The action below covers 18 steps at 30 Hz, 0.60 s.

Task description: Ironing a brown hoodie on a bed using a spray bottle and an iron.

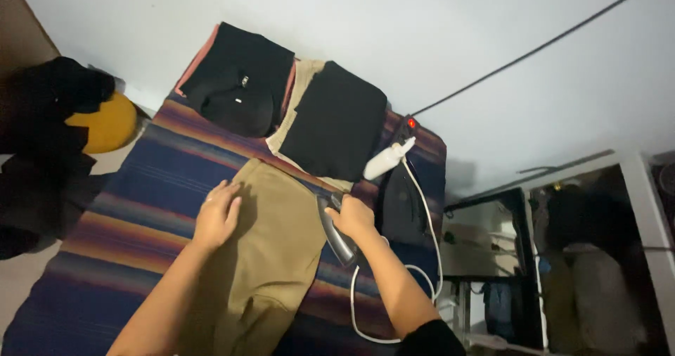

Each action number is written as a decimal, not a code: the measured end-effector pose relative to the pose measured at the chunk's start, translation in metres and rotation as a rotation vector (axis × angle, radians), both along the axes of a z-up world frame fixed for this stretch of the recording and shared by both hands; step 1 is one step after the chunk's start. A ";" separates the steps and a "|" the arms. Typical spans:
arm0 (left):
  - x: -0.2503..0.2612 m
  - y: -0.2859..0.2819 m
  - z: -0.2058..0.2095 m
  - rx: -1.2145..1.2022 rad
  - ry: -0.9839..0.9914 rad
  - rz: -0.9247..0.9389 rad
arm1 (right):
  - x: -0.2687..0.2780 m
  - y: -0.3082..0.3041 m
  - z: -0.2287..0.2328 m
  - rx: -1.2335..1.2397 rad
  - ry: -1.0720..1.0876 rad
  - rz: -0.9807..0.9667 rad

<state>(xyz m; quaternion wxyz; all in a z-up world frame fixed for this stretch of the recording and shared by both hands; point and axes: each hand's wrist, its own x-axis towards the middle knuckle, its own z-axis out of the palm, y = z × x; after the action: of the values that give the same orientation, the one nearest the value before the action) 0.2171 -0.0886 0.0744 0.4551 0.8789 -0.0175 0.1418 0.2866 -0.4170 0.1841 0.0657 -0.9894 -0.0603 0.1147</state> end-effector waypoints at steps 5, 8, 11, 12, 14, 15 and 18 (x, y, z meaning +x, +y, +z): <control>-0.057 -0.022 0.011 0.294 -0.013 0.174 | -0.003 0.067 0.032 0.064 -0.035 0.057; -0.071 -0.038 0.002 0.438 0.017 0.209 | -0.002 0.118 0.033 0.127 -0.026 0.094; -0.076 -0.043 -0.006 0.506 0.062 0.235 | -0.005 0.163 0.005 0.119 0.030 0.116; -0.078 -0.043 -0.009 0.519 0.090 0.247 | -0.007 0.177 -0.009 0.122 0.031 0.114; -0.077 -0.042 -0.010 0.530 0.112 0.251 | -0.006 0.189 -0.009 0.115 0.022 0.109; -0.076 -0.041 -0.011 0.542 0.133 0.250 | -0.006 0.195 -0.008 0.110 0.012 0.099; -0.080 -0.047 -0.009 0.603 0.199 0.236 | 0.002 0.200 -0.009 0.077 -0.003 0.098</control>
<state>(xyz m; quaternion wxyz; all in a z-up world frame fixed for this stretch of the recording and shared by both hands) 0.1370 -0.1355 0.0657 0.1543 0.9795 0.0877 0.0954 0.2888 -0.2170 0.1748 0.0979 -0.9822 -0.1133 0.1137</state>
